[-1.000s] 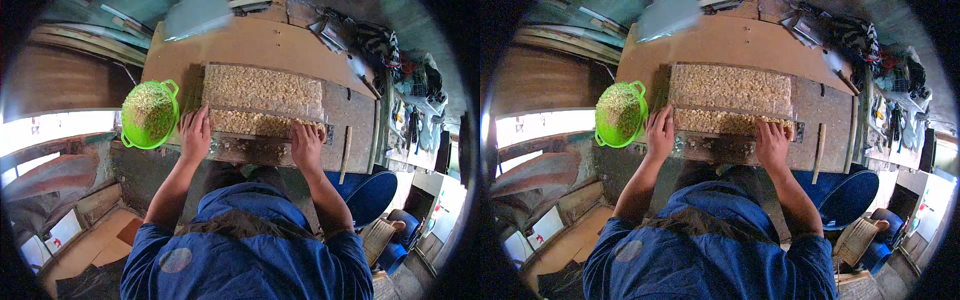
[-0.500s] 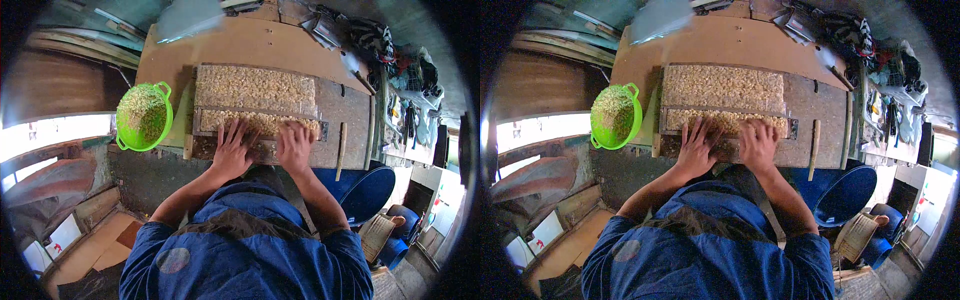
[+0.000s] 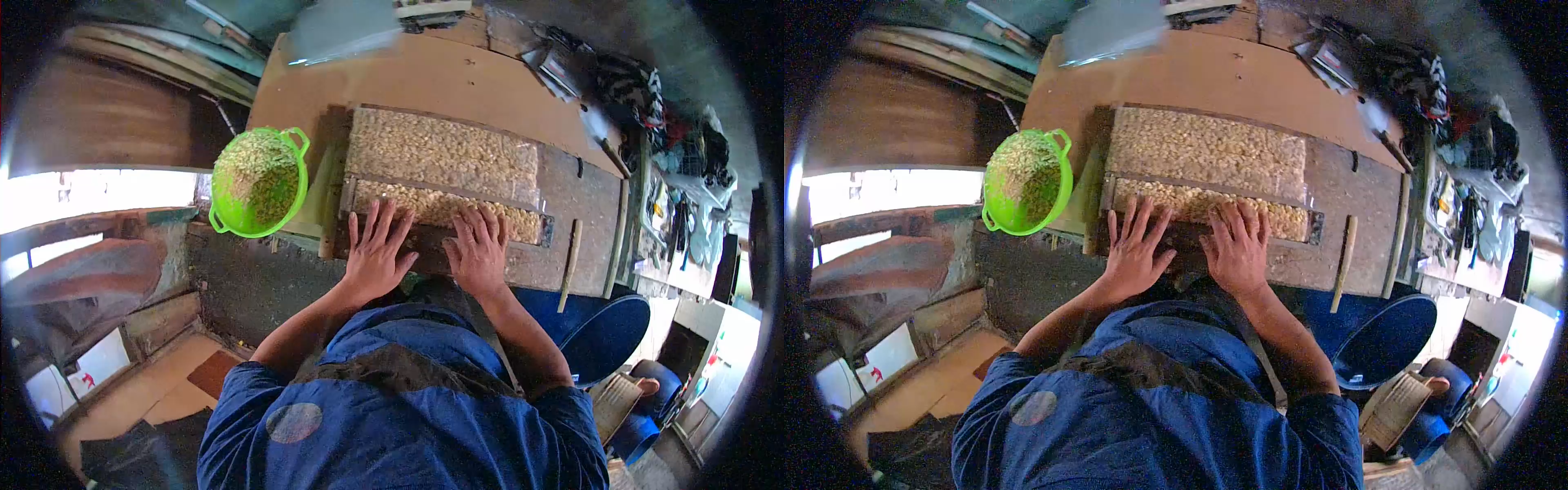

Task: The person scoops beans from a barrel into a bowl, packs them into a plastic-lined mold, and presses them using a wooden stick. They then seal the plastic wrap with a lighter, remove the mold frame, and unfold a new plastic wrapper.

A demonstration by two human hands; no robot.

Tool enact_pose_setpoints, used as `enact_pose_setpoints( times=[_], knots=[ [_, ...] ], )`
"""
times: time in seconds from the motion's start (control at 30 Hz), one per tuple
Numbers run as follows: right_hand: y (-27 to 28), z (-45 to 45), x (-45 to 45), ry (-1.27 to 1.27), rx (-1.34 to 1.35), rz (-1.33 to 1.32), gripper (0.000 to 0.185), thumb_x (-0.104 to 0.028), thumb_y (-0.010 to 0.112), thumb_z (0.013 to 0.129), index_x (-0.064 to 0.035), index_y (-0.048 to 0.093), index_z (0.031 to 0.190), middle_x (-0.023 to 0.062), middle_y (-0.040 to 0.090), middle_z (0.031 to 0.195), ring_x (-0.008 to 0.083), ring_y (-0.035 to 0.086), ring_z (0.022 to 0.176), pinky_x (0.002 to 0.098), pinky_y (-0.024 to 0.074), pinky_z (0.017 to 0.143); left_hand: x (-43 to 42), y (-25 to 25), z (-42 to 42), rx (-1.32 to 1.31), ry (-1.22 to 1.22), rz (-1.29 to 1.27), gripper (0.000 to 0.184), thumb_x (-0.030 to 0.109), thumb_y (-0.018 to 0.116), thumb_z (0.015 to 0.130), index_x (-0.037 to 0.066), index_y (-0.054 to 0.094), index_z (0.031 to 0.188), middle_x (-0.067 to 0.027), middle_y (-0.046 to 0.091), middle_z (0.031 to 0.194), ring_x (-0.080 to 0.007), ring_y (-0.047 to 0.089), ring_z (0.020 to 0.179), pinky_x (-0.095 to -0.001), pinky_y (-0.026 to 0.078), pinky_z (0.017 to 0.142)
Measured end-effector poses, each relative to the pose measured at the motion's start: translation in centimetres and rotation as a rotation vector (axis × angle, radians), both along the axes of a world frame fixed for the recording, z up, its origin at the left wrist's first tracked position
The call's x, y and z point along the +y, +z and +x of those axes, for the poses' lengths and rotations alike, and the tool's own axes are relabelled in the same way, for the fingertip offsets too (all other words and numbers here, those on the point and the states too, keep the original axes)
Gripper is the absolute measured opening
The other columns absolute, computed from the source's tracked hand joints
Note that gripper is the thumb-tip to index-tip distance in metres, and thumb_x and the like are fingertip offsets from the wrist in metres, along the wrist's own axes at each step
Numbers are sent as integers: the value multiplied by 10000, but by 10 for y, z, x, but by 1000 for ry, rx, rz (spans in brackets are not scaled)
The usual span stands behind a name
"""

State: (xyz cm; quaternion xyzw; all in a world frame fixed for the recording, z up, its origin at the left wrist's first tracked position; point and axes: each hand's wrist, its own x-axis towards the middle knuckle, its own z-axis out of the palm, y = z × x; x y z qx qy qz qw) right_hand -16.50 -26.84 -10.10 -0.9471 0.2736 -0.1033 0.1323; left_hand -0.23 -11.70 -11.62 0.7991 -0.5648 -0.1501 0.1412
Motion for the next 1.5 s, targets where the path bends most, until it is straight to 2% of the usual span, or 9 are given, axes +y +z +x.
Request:
enact_pose_setpoints(
  times=[0.3,0.43,0.57,0.83,0.97,1.03,1.23,1.37,1.5],
  knots=[
    [14,121,13,383,-54,103,655,-590,553,905,-242,488,1456,193,340,1536,422,258,1451,632,145,1181,21,-9,8,-27,132,-54,763,499,580,907,168,326,1546,-184,106,1641,-459,47,1503,-713,27,1136],
    [2,132,14,365,35,55,620,-631,512,912,-207,604,1356,173,323,1561,398,241,1466,631,127,1187,33,-2,13,15,202,21,716,510,540,937,157,349,1530,-202,132,1631,-485,87,1488,-719,35,1130],
    [1,123,9,324,100,49,562,-584,523,930,-168,657,1283,172,326,1560,401,237,1467,630,128,1188,37,3,21,46,206,28,700,502,523,949,122,366,1515,-214,210,1607,-469,126,1485,-691,42,1148],
    [-6,128,0,84,-16,3,552,-301,631,912,-150,482,1421,168,469,1375,396,409,1307,612,184,1174,18,-5,38,-48,141,-17,757,517,534,931,82,350,1522,-200,259,1593,-425,133,1497,-668,32,1163],
    [-1,131,2,54,52,-35,602,-257,651,891,-131,442,1441,153,514,1276,368,457,1239,602,237,1136,9,-5,43,-54,131,0,813,551,530,915,81,315,1542,-187,263,1601,-421,122,1504,-670,28,1164],
    [8,133,4,50,-90,0,412,-189,630,883,-140,586,1289,128,569,1105,349,523,1121,580,277,1102,7,-8,43,-35,129,-12,800,524,537,920,87,300,1547,-189,255,1603,-414,130,1504,-671,25,1162],
    [7,121,7,213,-132,-38,221,-111,591,821,-133,709,1007,61,602,982,264,582,1022,524,326,1053,9,-8,44,4,171,-54,781,447,542,936,94,243,1566,-193,247,1604,-412,157,1498,-648,52,1172],
    [3,117,11,217,-69,-18,235,-119,602,805,-131,698,1019,59,602,1000,262,575,1053,530,324,1051,5,-16,53,105,237,-317,799,370,583,919,94,214,1573,-198,241,1603,-422,161,1495,-626,92,1175],
    [15,110,16,194,-118,-38,275,-142,633,802,-144,696,1069,54,604,1069,262,564,1091,516,340,1038,-9,-6,59,-64,125,-108,722,340,622,886,89,367,1512,-160,449,1474,-371,298,1441,-625,93,1166]
  ],
)
